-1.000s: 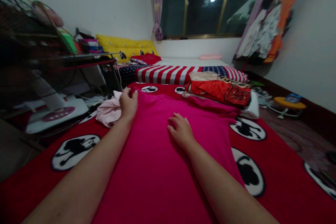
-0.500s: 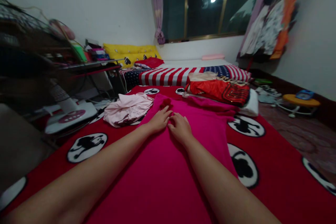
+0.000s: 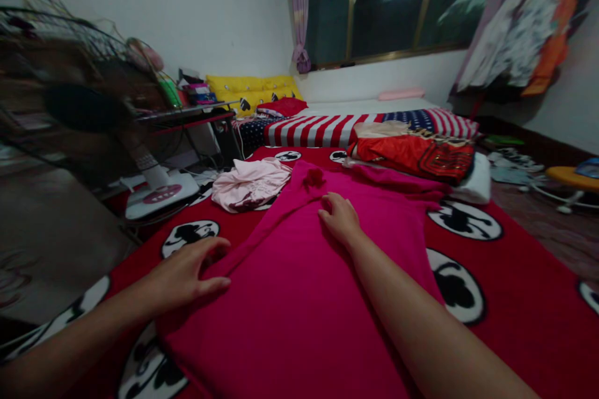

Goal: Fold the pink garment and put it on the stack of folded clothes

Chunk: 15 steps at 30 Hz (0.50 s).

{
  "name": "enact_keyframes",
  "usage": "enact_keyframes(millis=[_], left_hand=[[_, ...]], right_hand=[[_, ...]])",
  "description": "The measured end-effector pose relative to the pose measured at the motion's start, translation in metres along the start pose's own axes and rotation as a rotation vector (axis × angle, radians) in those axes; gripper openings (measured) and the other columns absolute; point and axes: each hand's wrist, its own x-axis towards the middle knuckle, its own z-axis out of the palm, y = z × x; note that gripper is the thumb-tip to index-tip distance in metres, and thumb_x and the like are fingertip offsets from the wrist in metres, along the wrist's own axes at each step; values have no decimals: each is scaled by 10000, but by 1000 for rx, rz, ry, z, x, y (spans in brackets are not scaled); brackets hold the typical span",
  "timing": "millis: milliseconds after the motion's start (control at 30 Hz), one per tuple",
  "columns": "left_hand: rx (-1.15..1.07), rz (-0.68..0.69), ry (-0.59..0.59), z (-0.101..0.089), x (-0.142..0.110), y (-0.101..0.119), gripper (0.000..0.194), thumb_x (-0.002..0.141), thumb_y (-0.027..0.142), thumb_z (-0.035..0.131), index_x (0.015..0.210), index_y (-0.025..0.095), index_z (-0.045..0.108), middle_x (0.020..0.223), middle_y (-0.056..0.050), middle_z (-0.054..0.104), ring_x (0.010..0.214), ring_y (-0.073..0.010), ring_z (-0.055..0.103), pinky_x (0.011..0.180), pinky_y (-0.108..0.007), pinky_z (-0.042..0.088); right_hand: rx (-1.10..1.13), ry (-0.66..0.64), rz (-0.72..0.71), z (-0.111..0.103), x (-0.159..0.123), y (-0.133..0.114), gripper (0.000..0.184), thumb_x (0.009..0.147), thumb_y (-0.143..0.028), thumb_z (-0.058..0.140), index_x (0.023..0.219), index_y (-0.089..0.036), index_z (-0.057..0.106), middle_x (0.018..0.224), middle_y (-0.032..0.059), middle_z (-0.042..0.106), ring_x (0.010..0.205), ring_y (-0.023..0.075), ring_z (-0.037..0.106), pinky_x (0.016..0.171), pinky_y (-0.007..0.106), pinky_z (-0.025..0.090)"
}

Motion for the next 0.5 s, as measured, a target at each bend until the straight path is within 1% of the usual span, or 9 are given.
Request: enact_keyframes(millis=[67, 167, 200, 233, 300, 367, 433, 467, 500], left_hand=[[-44, -78, -12, 1, -15, -8, 453, 675, 468, 671, 1041, 205, 624, 1015, -52, 677, 901, -228, 623, 786, -296, 465], [-136, -101, -140, -3, -32, -15, 337, 689, 455, 652, 926, 217, 670, 934, -17, 700, 879, -225, 634, 773, -275, 463], [-156, -94, -167, -5, -37, -16, 319, 692, 448, 650, 916, 223, 683, 954, -11, 704, 904, -229, 635, 795, -273, 463], [-173, -85, -171, -7, -43, -17, 323, 687, 437, 655, 934, 233, 693, 997, -7, 704, 944, -236, 631, 831, -274, 460], [-209, -61, -145, -13, -55, -18, 367, 676, 405, 667, 1011, 260, 698, 1093, -6, 690, 1033, -252, 609, 903, -284, 444], [-262, -18, -139, -19, -65, -17, 398, 676, 381, 668, 1061, 284, 694, 1141, -9, 677, 1077, -263, 590, 938, -294, 435], [-298, 3, -149, -24, -71, -14, 364, 690, 397, 661, 1038, 302, 704, 1117, -8, 686, 1052, -263, 598, 905, -294, 458], [-297, -2, -144, -26, -73, -12, 330, 699, 419, 654, 1005, 310, 712, 1081, -5, 697, 1013, -258, 611, 869, -289, 474], [-285, -11, -129, -27, -74, -9, 300, 703, 446, 650, 965, 316, 718, 1036, 0, 707, 962, -250, 624, 827, -282, 488]], right_hand=[[-13, 0, 3, 2, 1, 2, 335, 774, -244, 569, 1099, -192, 634, 1282, 118, 587, 1187, 253, 535, 1046, 474, 347], [-54, -23, -5, 3, 2, 2, 321, 786, -251, 560, 1090, -185, 639, 1291, 117, 579, 1212, 249, 518, 1053, 465, 345], [-82, -33, -12, 3, 2, 1, 321, 795, -248, 551, 1095, -174, 638, 1301, 125, 571, 1225, 252, 507, 1055, 460, 342], [-115, -44, -25, 3, 2, -1, 325, 805, -240, 539, 1105, -160, 636, 1311, 138, 561, 1235, 258, 497, 1055, 455, 341], [-177, -91, -46, -1, 5, -5, 331, 818, -217, 520, 1120, -142, 632, 1314, 154, 555, 1223, 265, 501, 1033, 433, 363], [-217, -192, -25, -8, 10, -9, 288, 799, -205, 545, 1059, -155, 657, 1199, 132, 629, 1098, 255, 580, 942, 379, 431], [-242, -295, 29, -16, 20, -14, 180, 765, -219, 594, 910, -175, 691, 947, 82, 702, 879, 230, 647, 793, 320, 477], [-256, -319, 63, -19, 27, -16, 133, 757, -238, 607, 836, -176, 694, 825, 65, 701, 785, 222, 652, 727, 305, 479], [-273, -317, 91, -21, 33, -19, 132, 761, -267, 609, 800, -172, 692, 757, 62, 690, 738, 223, 650, 685, 300, 474]])
